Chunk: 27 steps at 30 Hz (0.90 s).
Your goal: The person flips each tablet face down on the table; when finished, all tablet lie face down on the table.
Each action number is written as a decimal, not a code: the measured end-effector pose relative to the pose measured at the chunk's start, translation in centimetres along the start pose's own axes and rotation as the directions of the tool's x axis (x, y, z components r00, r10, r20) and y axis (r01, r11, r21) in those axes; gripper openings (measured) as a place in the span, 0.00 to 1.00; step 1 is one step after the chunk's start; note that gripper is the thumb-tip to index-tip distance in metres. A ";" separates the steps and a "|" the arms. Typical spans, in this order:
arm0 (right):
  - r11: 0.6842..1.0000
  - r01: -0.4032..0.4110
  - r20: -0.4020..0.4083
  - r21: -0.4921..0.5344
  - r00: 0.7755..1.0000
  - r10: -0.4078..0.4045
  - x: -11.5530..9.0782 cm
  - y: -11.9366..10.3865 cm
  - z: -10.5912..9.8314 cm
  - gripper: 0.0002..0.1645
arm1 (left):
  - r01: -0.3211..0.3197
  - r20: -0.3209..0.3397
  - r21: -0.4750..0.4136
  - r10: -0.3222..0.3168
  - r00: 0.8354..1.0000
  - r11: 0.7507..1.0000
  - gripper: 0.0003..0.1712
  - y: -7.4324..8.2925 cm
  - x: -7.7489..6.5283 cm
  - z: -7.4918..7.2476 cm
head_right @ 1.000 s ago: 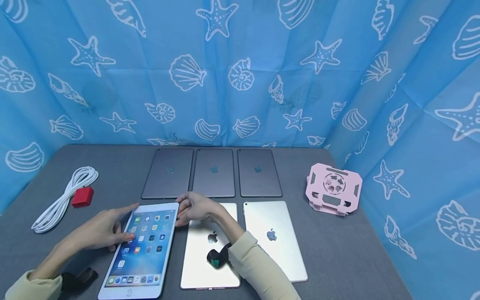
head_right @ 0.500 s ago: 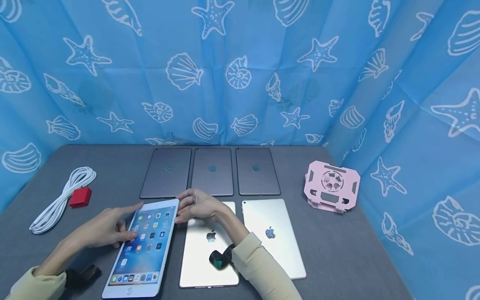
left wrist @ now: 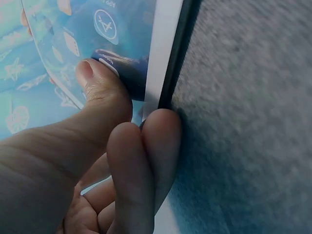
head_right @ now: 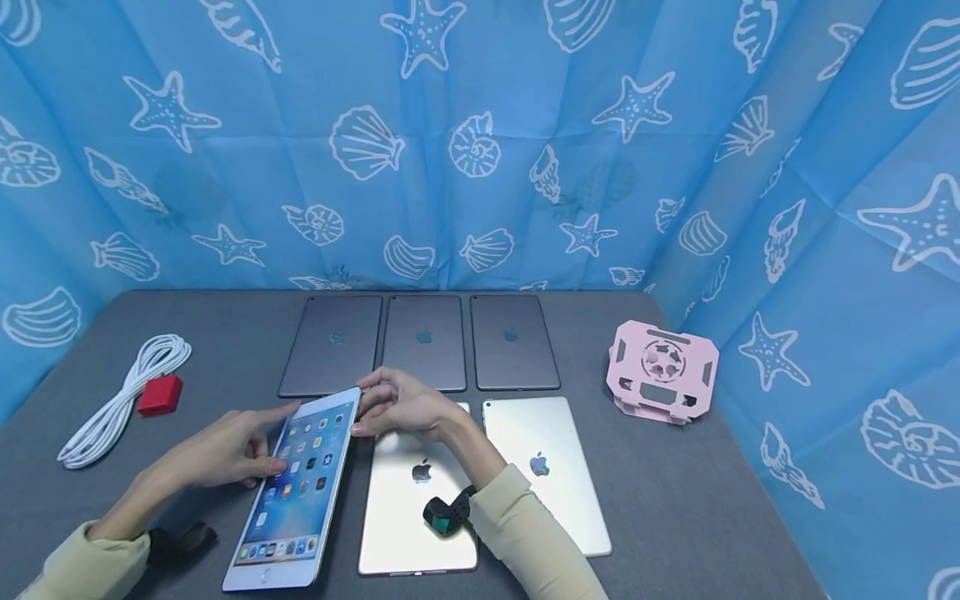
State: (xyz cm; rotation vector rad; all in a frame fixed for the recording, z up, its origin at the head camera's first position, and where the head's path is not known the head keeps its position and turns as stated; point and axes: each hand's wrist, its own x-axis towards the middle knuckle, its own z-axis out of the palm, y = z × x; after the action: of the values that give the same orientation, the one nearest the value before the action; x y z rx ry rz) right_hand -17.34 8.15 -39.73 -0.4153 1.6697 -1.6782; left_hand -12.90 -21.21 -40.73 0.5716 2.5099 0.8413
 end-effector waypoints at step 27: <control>0.998 0.062 -0.035 -0.018 0.997 -0.062 -1.2 -0.9 -1.3 0.38 | -0.022 0.012 -0.064 0.023 1.000 0.998 0.55 1.9 2.4 1.4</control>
State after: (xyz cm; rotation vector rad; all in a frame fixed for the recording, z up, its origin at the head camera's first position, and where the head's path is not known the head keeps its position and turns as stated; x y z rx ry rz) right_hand -17.67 9.83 -38.71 -0.4524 1.7141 -1.7264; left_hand -13.72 -17.93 -41.15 0.5836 2.4597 0.9194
